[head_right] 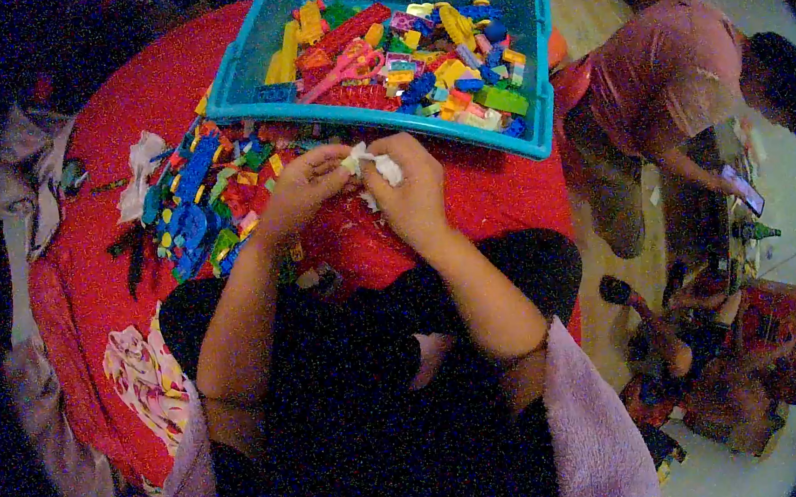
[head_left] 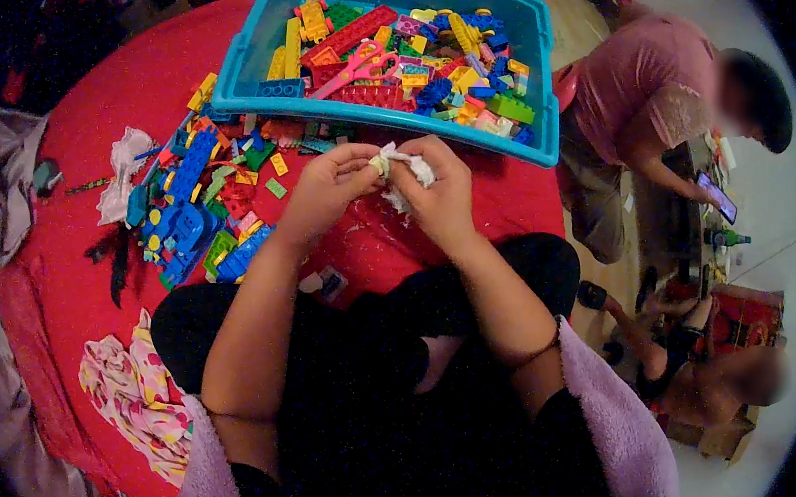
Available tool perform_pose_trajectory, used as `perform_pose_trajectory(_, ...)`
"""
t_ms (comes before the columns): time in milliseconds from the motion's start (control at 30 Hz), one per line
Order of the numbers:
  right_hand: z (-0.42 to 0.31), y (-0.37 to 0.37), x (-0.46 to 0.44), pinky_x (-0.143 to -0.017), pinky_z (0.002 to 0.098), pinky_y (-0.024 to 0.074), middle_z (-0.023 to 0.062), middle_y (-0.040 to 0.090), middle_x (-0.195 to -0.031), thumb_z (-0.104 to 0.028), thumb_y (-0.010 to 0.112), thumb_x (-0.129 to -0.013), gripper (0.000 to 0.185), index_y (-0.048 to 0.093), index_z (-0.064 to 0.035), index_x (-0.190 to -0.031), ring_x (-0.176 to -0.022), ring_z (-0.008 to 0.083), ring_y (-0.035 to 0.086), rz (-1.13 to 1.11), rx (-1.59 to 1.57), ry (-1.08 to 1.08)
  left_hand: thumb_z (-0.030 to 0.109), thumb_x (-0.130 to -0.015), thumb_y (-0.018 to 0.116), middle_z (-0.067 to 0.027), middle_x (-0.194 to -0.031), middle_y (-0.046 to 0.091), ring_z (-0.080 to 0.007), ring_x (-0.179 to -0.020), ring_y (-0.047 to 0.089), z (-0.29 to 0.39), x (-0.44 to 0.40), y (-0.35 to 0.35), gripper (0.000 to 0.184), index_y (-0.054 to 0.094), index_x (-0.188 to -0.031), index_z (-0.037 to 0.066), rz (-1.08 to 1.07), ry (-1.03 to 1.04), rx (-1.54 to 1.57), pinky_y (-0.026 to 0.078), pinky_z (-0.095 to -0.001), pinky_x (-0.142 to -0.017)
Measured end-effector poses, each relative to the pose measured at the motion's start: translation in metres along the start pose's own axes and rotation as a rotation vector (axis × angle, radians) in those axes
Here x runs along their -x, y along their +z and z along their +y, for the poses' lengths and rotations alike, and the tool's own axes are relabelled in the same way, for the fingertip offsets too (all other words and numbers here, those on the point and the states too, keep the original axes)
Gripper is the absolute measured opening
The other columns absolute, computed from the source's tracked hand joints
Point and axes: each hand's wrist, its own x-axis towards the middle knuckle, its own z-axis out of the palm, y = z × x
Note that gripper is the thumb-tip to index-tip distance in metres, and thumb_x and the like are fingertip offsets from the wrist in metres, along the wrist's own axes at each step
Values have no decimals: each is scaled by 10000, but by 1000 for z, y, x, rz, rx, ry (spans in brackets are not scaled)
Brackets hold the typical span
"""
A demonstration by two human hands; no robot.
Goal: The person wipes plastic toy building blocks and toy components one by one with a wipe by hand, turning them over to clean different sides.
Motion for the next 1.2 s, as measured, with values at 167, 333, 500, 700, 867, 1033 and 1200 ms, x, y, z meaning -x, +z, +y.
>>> perform_pose_trajectory(167,1,3,3,-648,349,463,121,560,-768,-72,659,-657,178,574,-32,-808,-718,288,569,-85,112,-112,129,-833,563,-100,-1029,581,-160,-931,562,-6,1,-1,311,503,-1105,-11,27,65,11,451,-273,-823)
perform_pose_trajectory(333,9,9,10,-653,372,462,129,556,-792,-59,659,-642,207,566,-43,-826,-742,315,564,-243,178,-182,120,-857,527,-79,-994,588,-125,-904,556,-2,-2,0,272,507,-1096,-8,87,56,37,439,-250,-805)
perform_pose_trajectory(500,-3,7,7,-646,361,466,123,557,-786,-70,669,-657,182,569,-43,-806,-741,302,568,-68,158,-156,117,-862,518,-71,-989,593,-112,-891,553,-2,-1,-1,258,523,-1090,-4,78,73,74,434,-237,-787)
perform_pose_trajectory(700,1,6,7,-652,351,468,121,558,-787,-60,660,-674,175,569,-43,-824,-741,284,571,-80,162,-261,115,-861,516,-70,-993,594,-110,-892,553,-8,-2,0,277,518,-1112,-5,41,76,15,432,-229,-789)
perform_pose_trajectory(867,1,7,8,-668,354,470,125,565,-796,-78,664,-677,210,570,-46,-862,-753,295,574,-179,233,-230,130,-846,547,-69,-966,604,-107,-867,559,-4,-3,-2,287,529,-1092,-18,93,42,110,431,-233,-787)
perform_pose_trajectory(1033,-4,7,4,-685,354,474,129,599,-841,-137,675,-691,268,585,-51,-929,-770,295,588,-161,156,-171,206,-849,556,-43,-889,609,-95,-797,553,-7,-1,-5,260,583,-994,-9,45,30,-82,436,-232,-725)
perform_pose_trajectory(1200,3,-6,-2,-698,330,479,122,619,-864,-154,674,-699,283,595,-54,-952,-764,260,604,-314,190,-115,295,-870,503,-35,-811,606,-115,-745,551,-5,1,-14,306,593,-935,10,-57,-36,-266,441,-265,-695)
